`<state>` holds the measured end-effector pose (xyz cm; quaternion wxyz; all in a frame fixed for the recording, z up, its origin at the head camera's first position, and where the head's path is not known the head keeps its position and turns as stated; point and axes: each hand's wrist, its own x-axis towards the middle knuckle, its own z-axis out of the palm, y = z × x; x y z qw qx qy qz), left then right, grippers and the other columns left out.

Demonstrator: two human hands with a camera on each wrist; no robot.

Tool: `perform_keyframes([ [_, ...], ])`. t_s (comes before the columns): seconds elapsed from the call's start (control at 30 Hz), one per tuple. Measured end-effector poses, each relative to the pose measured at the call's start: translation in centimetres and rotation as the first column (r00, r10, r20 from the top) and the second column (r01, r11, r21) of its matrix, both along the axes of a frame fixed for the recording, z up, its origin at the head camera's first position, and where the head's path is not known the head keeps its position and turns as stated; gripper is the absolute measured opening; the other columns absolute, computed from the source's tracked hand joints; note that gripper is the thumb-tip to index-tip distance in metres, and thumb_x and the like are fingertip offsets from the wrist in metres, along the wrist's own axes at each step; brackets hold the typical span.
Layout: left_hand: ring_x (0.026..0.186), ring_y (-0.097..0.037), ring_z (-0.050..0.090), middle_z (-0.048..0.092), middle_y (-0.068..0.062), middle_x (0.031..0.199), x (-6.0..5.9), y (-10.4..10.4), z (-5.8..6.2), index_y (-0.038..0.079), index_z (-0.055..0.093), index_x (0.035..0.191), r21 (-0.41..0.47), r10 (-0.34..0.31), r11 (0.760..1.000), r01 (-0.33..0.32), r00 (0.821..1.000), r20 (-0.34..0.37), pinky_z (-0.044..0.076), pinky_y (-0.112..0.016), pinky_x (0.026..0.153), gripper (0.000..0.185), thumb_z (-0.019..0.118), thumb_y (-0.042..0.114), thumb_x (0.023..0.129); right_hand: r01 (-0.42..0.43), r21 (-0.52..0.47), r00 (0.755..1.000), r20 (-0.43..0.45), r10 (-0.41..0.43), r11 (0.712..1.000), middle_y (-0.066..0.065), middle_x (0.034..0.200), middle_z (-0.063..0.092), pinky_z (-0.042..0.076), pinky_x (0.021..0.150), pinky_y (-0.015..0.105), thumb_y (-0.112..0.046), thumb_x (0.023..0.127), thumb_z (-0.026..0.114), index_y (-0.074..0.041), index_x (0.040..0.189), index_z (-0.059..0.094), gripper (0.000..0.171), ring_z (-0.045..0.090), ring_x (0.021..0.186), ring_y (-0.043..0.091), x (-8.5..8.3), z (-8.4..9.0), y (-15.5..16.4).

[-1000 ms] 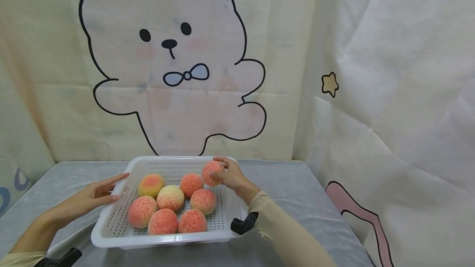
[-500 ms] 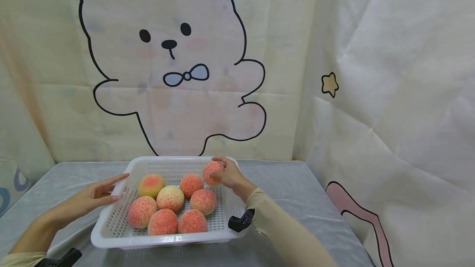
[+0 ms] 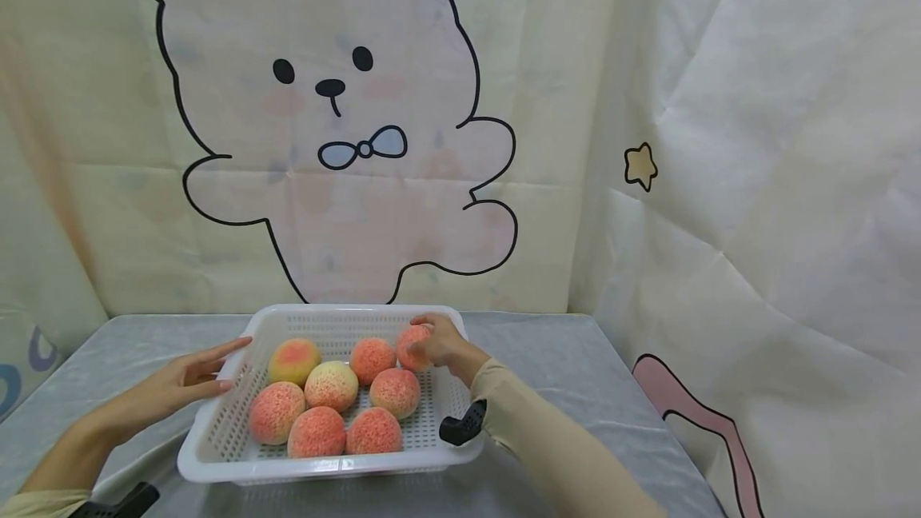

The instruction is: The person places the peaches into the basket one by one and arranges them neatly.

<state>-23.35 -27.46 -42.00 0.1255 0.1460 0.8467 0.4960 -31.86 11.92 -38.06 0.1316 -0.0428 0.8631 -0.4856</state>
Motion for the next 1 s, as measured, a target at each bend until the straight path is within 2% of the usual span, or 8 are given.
perform_keyframes([
  [0.2, 0.126, -0.038, 0.059, 0.035, -0.034, 0.157, -0.06, -0.04, 0.04, 0.012, 0.016, 0.163, 0.006, 0.000, 1.000, 0.000, 1.000, -0.002, 0.055, -0.062, 0.093, 0.077, 0.059, 0.030, 0.101, -0.009, 0.046, 1.000, -0.015, 0.009, 0.999, 0.023, 0.137, 0.059, 0.054, 0.091, 0.044, -0.001, 0.090, 0.070, -0.005, 0.136, 0.058, 0.047, 0.060, 0.119, 0.030, -0.19, -0.40, -0.02],
  [0.4, 0.127, -0.038, 0.058, 0.034, -0.034, 0.158, -0.05, 0.02, 0.20, 0.013, 0.018, 0.163, 0.010, 0.003, 1.000, -0.003, 1.000, 0.000, 0.054, -0.063, 0.094, 0.077, 0.059, 0.031, 0.101, -0.043, 0.088, 0.999, -0.028, 0.045, 0.995, 0.021, 0.137, 0.058, 0.053, 0.095, 0.044, 0.003, 0.088, 0.069, -0.003, 0.135, 0.057, 0.049, 0.058, 0.120, 0.031, -0.09, -0.27, -0.06],
  [0.6, 0.127, -0.040, 0.058, 0.031, -0.033, 0.159, -0.04, 0.00, -0.08, 0.013, 0.017, 0.163, 0.011, 0.004, 1.000, -0.005, 1.000, 0.005, 0.055, -0.063, 0.092, 0.078, 0.060, 0.031, 0.100, -0.073, 0.133, 0.996, -0.034, 0.078, 0.988, 0.023, 0.146, 0.052, 0.047, 0.107, 0.053, 0.005, 0.086, 0.068, -0.002, 0.136, 0.056, 0.052, 0.052, 0.132, 0.038, -0.06, -0.33, -0.09],
  [0.83, 0.129, -0.041, 0.057, 0.032, -0.034, 0.158, 0.01, -0.01, -0.08, 0.013, 0.017, 0.163, 0.002, 0.007, 1.000, -0.007, 1.000, 0.008, 0.054, -0.064, 0.094, 0.078, 0.060, 0.031, 0.101, -0.128, 0.156, 0.991, -0.004, 0.130, 0.979, 0.026, 0.154, 0.046, 0.036, 0.117, 0.058, -0.010, 0.089, 0.071, -0.003, 0.142, 0.054, 0.056, 0.039, 0.145, 0.043, -0.01, -0.54, 0.03],
  [1.0, 0.130, -0.041, 0.056, 0.033, -0.034, 0.158, 0.06, 0.03, 0.04, 0.013, 0.017, 0.163, -0.003, 0.012, 1.000, -0.012, 1.000, 0.009, 0.053, -0.064, 0.095, 0.078, 0.060, 0.032, 0.101, -0.147, 0.151, 0.989, 0.016, 0.147, 0.977, 0.024, 0.154, 0.046, 0.035, 0.118, 0.058, -0.022, 0.095, 0.068, -0.005, 0.144, 0.052, 0.054, 0.035, 0.148, 0.043, 0.13, -0.20, 0.00],
])
